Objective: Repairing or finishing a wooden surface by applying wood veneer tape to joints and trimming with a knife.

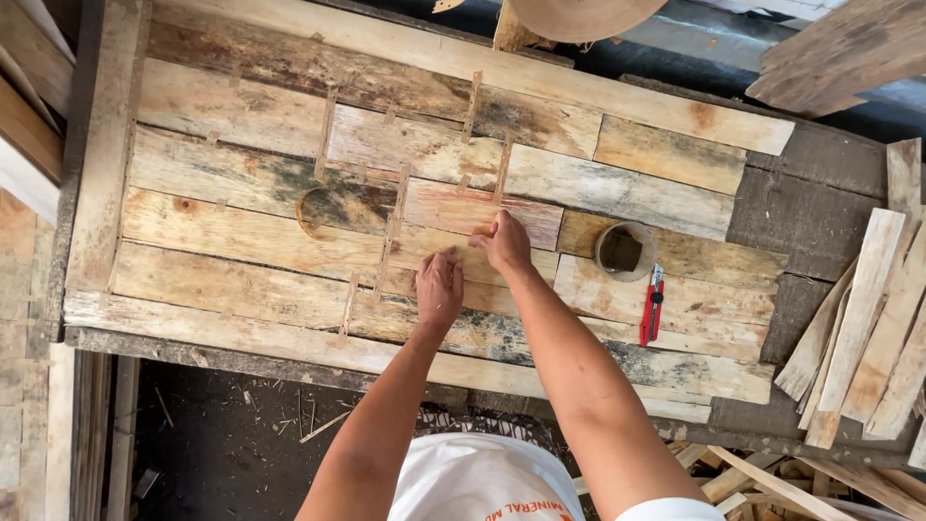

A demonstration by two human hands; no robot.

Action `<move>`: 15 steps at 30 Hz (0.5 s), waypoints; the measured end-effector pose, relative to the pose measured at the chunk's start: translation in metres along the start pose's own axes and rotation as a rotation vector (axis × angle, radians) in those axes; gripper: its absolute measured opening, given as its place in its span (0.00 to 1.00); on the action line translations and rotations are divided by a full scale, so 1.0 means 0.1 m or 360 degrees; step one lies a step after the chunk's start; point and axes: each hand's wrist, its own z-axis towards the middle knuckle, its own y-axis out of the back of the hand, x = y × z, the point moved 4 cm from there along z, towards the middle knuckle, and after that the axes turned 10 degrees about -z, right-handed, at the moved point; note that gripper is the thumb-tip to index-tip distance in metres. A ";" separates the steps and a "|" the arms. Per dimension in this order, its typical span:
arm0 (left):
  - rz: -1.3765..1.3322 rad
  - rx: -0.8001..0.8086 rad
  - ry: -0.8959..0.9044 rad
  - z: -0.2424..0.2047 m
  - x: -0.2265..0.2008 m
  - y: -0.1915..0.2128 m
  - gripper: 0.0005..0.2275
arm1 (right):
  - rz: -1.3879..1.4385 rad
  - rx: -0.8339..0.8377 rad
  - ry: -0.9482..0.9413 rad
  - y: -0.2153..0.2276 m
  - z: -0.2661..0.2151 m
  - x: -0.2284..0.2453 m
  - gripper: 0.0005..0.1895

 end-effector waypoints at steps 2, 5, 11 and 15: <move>-0.0015 -0.0014 -0.0016 0.01 -0.03 0.02 0.04 | 0.0008 0.0019 -0.0019 0.02 -0.02 0.02 0.29; -0.0048 -0.0021 -0.0022 0.01 -0.04 0.03 0.04 | -0.0016 0.0053 -0.0064 0.02 0.00 -0.01 0.28; -0.0064 0.0024 -0.0013 0.02 -0.01 0.08 0.03 | -0.0062 0.0032 -0.0104 -0.01 0.03 -0.02 0.28; -0.0116 0.0050 0.0015 0.02 0.01 0.07 0.04 | -0.0045 -0.0061 -0.0049 -0.05 0.06 -0.08 0.28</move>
